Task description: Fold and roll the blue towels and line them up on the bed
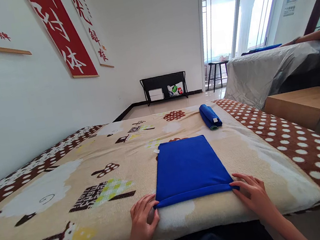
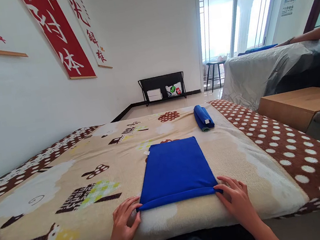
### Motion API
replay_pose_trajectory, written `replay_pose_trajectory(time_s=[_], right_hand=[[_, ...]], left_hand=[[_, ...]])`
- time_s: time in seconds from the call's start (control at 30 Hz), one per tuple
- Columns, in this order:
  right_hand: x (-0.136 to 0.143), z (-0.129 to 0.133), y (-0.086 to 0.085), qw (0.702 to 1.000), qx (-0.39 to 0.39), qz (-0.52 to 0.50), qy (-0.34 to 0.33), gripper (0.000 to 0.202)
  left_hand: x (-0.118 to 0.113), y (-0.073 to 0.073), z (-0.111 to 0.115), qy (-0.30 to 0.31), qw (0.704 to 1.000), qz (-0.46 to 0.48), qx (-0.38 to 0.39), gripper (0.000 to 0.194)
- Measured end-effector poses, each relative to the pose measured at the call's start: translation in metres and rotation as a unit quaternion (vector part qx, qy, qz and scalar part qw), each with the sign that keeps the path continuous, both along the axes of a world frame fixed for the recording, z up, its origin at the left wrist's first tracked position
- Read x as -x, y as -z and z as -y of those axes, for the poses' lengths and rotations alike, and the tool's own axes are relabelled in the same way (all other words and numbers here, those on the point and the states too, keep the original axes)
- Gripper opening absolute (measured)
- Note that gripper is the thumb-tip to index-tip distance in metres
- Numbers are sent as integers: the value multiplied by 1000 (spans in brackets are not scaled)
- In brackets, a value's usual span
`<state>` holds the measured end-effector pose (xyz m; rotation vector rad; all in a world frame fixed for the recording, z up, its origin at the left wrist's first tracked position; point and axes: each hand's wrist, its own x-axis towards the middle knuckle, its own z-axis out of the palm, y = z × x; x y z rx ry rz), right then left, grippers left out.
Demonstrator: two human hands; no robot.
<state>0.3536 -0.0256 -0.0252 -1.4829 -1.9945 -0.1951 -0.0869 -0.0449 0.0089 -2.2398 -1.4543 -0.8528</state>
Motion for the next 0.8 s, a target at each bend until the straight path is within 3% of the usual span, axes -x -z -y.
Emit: replay_pose_trajectory(time_s=[0.2, 0.37, 0.5, 0.63, 0.7, 0.8], right_hand=[[-2, -9, -1, 1000, -16, 2, 3, 26], [-10, -12, -13, 1000, -12, 14, -21, 28], [-19, -3, -30, 997, 26, 32, -73, 25], [-19, 5, -35, 992, 61, 45, -96, 27], [-13, 4, -32, 995, 44, 44, -78, 26], [3, 0, -24, 999, -36, 21, -20, 21]], left_hand=[[5, -1, -6, 2, 998, 62, 18, 15], [11, -15, -3, 22, 998, 41, 32, 13], [16, -31, 8, 33, 994, 23, 98, 13], [11, -34, 14, 32, 984, 16, 173, 19], [2, -30, 13, 5, 984, 15, 180, 22], [-19, -23, 13, -85, 988, 14, 126, 19]])
